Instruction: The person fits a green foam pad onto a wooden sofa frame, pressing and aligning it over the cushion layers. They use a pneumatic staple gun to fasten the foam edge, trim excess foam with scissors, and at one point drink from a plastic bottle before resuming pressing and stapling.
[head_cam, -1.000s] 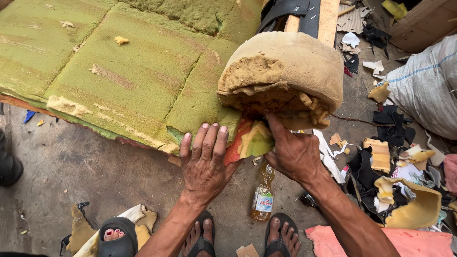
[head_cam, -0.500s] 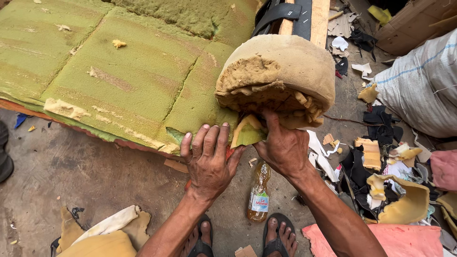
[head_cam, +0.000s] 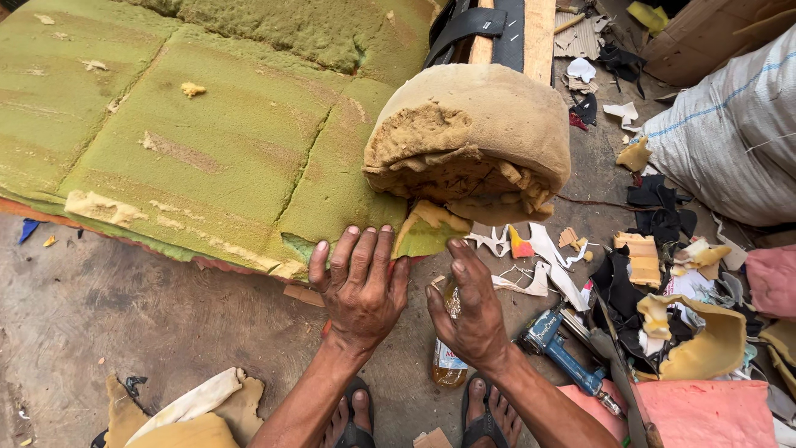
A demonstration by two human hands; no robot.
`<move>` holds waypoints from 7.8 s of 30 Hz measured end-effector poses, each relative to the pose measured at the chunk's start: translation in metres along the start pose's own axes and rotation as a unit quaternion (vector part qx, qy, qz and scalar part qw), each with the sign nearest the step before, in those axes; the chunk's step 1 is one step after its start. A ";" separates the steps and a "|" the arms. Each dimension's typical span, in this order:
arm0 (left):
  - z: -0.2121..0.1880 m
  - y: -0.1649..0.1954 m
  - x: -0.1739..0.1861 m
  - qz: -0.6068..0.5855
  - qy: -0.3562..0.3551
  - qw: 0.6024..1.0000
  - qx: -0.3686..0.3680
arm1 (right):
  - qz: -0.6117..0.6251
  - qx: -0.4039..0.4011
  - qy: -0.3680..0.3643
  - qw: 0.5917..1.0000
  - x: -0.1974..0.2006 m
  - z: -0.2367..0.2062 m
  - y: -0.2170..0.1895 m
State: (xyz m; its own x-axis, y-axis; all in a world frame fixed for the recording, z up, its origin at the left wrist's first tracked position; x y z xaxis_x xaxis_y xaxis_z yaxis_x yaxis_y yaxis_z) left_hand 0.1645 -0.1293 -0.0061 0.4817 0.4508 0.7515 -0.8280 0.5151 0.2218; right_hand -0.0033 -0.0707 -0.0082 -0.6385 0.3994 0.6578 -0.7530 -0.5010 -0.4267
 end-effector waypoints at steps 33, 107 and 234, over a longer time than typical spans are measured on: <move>-0.006 0.000 -0.006 0.006 0.004 1.000 -0.002 | 0.098 -0.369 -0.272 0.883 -0.002 -0.111 0.035; -0.001 -0.008 0.010 -0.070 0.040 0.997 -0.010 | 0.046 -0.365 -0.456 0.811 -0.007 -0.117 -0.007; 0.148 -0.351 0.128 0.102 -0.088 0.950 0.282 | 0.043 -0.128 -0.054 0.989 0.023 0.005 -0.033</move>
State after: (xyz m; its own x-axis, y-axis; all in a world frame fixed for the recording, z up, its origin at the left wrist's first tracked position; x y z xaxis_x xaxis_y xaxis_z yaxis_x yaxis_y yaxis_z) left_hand 0.4742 -0.3603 0.1041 0.2810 0.3444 0.8958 -0.9448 -0.0644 0.3211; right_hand 0.0082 -0.0488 0.0243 -0.6916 0.2731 0.6687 -0.7211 -0.3140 -0.6176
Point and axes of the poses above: each hand's wrist, its own z-axis towards the middle knuckle, its own x-axis out of the back of the hand, y = z × x, the point moved 1 cm from there along z, towards the middle knuckle, and after that the axes turned 3 degrees about -y, right-handed, at the moved point
